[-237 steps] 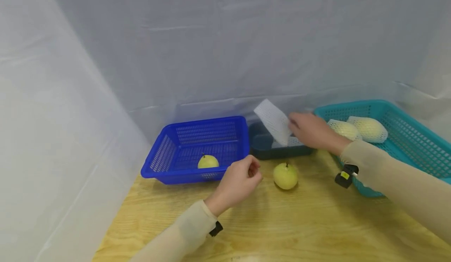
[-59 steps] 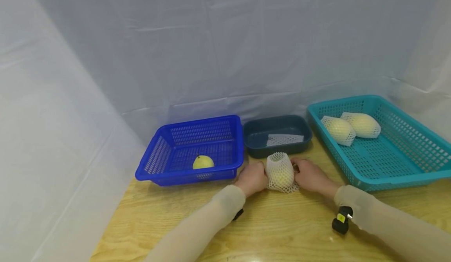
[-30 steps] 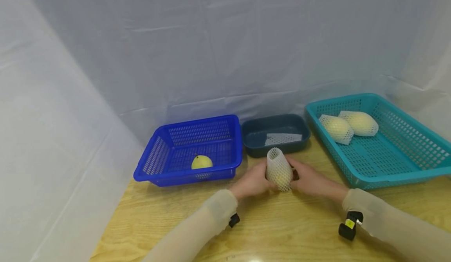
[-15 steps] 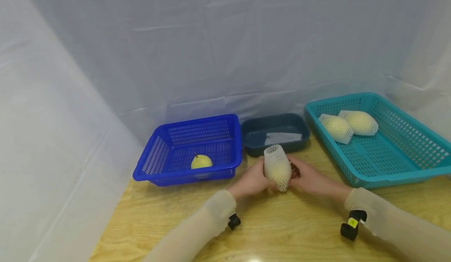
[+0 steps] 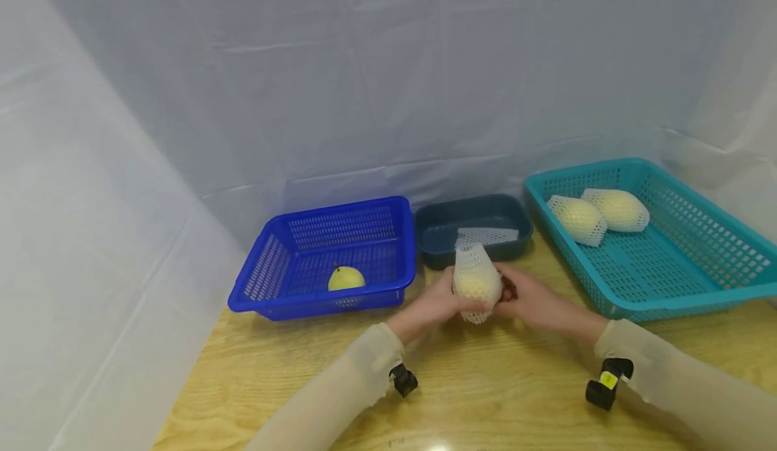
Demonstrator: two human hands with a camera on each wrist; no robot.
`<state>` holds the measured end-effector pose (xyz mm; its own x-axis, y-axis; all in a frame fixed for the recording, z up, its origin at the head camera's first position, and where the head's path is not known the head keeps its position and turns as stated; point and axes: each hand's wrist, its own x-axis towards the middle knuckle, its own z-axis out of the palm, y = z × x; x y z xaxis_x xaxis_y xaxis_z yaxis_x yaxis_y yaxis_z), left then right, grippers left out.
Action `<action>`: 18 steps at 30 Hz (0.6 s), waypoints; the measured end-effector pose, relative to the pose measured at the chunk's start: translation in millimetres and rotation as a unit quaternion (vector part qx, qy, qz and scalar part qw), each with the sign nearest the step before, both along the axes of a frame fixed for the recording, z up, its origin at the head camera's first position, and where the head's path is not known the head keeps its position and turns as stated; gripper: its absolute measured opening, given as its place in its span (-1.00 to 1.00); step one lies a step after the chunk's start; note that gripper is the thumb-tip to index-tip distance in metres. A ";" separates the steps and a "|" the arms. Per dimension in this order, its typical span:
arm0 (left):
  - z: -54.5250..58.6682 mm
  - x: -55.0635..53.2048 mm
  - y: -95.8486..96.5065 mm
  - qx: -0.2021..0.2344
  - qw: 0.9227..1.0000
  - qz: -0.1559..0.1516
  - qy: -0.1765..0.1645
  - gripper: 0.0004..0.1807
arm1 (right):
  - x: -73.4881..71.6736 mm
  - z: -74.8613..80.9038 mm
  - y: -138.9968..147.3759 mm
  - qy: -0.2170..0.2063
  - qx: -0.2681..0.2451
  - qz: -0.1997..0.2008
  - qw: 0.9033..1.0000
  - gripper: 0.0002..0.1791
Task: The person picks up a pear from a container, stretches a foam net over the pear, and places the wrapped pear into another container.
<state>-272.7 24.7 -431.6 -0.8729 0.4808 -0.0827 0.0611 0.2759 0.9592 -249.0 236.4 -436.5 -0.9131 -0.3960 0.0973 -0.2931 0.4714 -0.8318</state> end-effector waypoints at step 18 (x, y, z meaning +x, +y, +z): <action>3.1 3.1 0.7 0.067 0.992 0.081 -0.065 -0.27 | 1.4 14.5 -6.0 -0.041 -0.014 -0.029 0.999 -0.19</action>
<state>-269.6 25.3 -428.5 -0.9261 0.3485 -0.1447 -0.1008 0.1409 0.9849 -247.6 230.4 -422.0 -0.9397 -0.3404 0.0323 -0.1970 0.4615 -0.8650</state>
